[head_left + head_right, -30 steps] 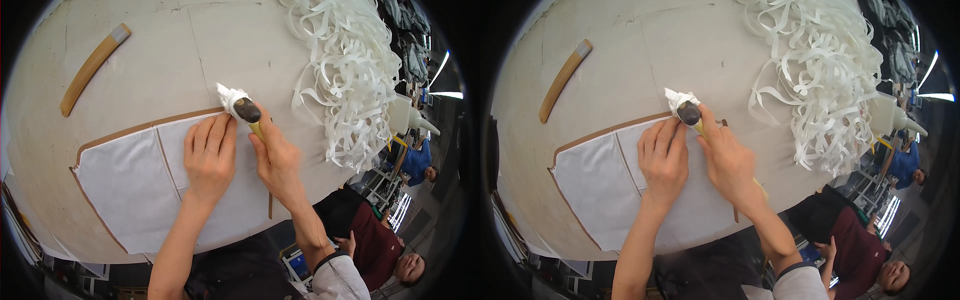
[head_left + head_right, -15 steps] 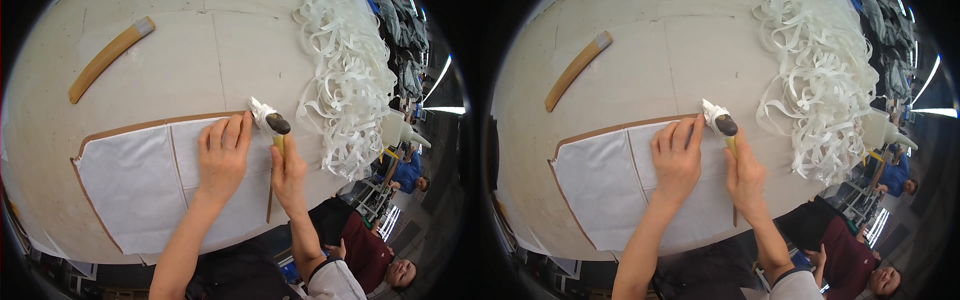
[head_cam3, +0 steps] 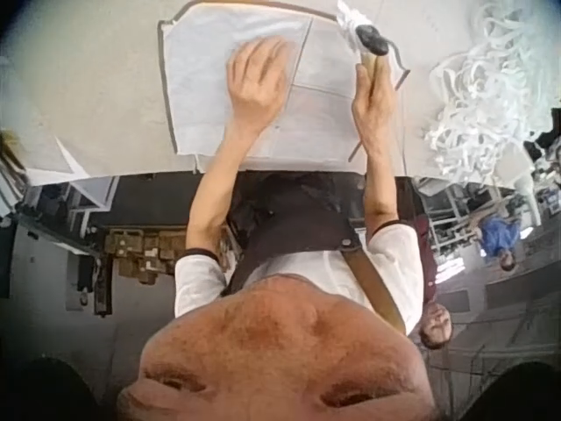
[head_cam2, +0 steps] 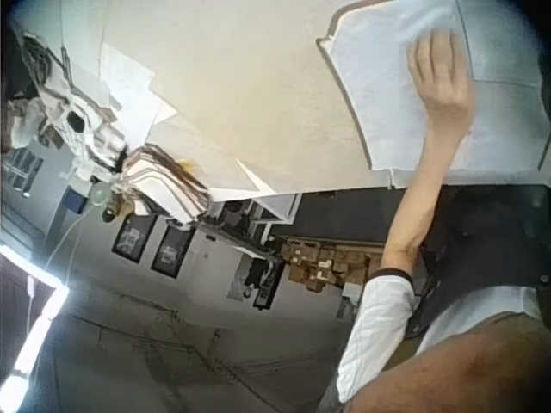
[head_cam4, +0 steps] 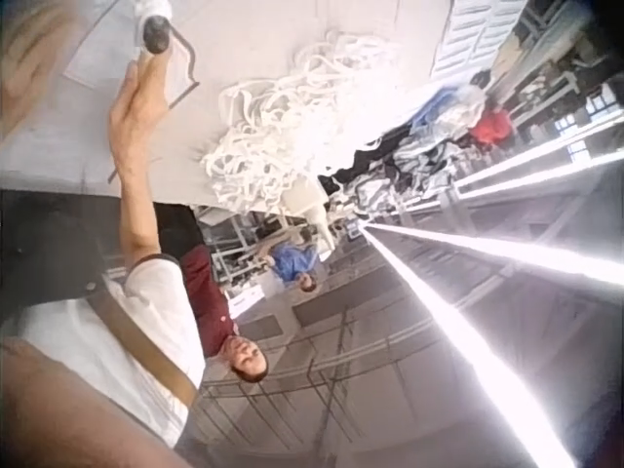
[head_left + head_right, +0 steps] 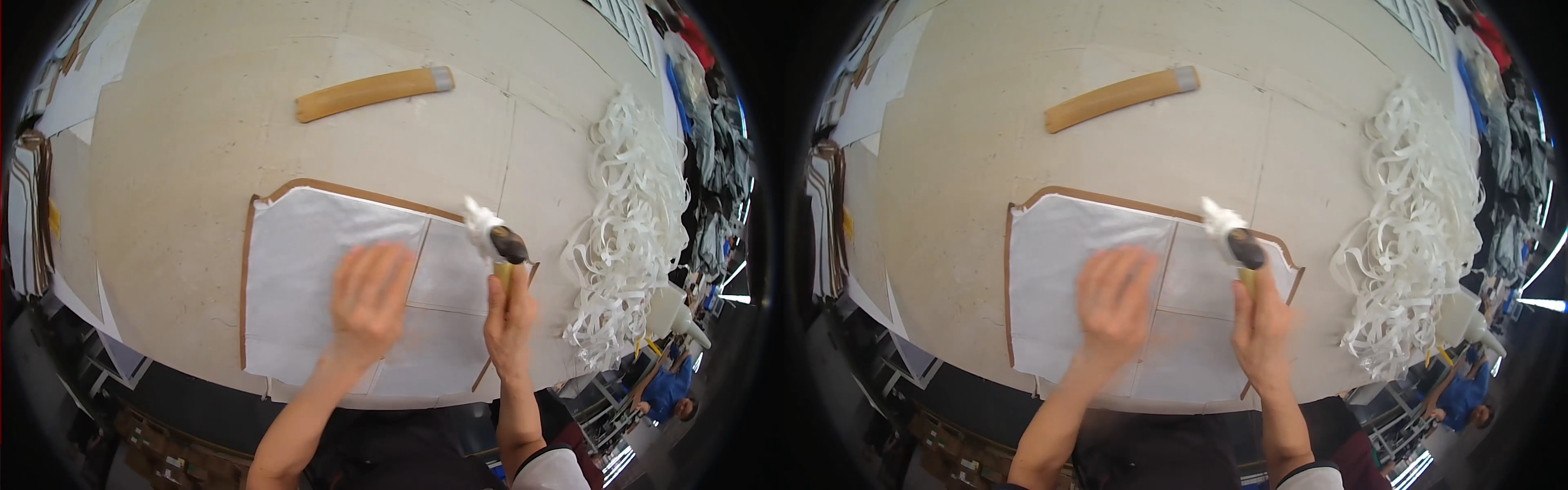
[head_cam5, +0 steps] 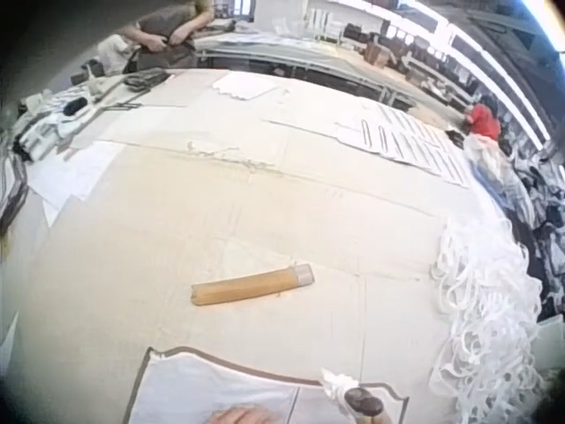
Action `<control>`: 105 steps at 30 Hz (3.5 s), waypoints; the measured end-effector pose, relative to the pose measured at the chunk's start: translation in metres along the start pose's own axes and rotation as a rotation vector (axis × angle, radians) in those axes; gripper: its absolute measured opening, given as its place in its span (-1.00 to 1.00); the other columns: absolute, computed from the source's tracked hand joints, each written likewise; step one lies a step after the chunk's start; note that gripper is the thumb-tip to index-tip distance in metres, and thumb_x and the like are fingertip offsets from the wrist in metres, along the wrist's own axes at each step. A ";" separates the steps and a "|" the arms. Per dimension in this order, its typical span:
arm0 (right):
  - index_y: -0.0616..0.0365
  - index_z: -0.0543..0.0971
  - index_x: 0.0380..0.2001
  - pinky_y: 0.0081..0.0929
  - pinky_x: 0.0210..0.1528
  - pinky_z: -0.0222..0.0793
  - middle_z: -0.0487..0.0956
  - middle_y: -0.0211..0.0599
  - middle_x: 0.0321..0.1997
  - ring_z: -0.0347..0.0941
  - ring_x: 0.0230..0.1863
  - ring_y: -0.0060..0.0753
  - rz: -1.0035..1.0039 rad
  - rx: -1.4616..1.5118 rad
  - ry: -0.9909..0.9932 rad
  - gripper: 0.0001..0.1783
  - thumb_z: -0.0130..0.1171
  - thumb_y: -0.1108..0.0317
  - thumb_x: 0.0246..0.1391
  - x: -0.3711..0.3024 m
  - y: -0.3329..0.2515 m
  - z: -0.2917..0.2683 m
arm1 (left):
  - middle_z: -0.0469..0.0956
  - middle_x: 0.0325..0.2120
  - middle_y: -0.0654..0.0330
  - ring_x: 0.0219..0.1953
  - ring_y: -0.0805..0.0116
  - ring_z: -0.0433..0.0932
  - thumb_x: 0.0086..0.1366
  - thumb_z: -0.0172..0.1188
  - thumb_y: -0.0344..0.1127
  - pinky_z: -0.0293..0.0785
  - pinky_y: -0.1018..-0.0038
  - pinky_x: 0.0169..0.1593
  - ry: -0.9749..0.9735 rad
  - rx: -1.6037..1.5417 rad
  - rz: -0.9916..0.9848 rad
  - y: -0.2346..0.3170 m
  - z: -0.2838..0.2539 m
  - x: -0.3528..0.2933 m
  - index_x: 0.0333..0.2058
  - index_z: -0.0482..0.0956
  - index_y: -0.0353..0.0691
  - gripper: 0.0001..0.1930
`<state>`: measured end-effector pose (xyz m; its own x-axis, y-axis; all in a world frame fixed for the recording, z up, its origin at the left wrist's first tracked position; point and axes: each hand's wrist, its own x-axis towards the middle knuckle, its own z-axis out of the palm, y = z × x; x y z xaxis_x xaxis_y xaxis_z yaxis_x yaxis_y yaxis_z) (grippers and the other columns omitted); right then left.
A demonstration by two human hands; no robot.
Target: Applying adhesive and folding the edges of a leather component, followed by using a bone folder and hammer to secure the fold.
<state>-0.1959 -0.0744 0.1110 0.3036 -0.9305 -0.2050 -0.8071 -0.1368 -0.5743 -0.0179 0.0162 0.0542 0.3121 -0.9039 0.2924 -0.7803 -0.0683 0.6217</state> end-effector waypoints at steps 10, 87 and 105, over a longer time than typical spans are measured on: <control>0.11 0.30 0.42 -0.36 -0.52 0.38 0.50 -0.26 -0.41 0.46 -0.52 -0.29 -0.636 0.078 -0.119 -0.21 0.31 0.52 0.13 0.067 -0.089 0.101 | 0.56 0.12 0.23 0.04 0.20 0.49 0.20 0.32 -0.43 0.34 0.26 0.08 0.085 0.365 -0.056 -0.099 -0.046 -0.002 0.07 0.63 -0.26 -0.58; 0.28 0.32 0.34 -0.17 0.25 0.41 0.47 0.05 0.29 0.44 0.30 0.07 -0.031 0.465 0.601 -0.11 0.49 0.23 0.00 -0.303 -0.107 -0.158 | 0.49 -0.70 0.23 -0.61 0.60 0.46 0.36 0.26 -0.27 0.37 0.52 -0.52 -0.576 -0.787 -0.039 0.303 -0.174 0.016 -0.52 0.51 -0.42 -0.66; 0.39 0.53 0.10 -0.47 0.02 0.43 0.66 -0.13 -0.06 0.52 -0.05 -0.46 0.346 0.524 1.301 -0.67 0.05 0.40 0.41 -0.385 -0.004 -0.240 | 0.68 -0.33 0.10 -0.32 0.42 0.64 0.37 0.25 -0.29 0.58 0.45 -0.22 -0.967 -1.234 0.397 0.519 -0.068 -0.066 -0.12 0.62 -0.40 -0.74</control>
<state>-0.4312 0.2032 0.3830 -0.7630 -0.5734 0.2985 -0.3818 0.0271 -0.9238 -0.4067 0.0690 0.4074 -0.6053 -0.7278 0.3223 0.3135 0.1542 0.9370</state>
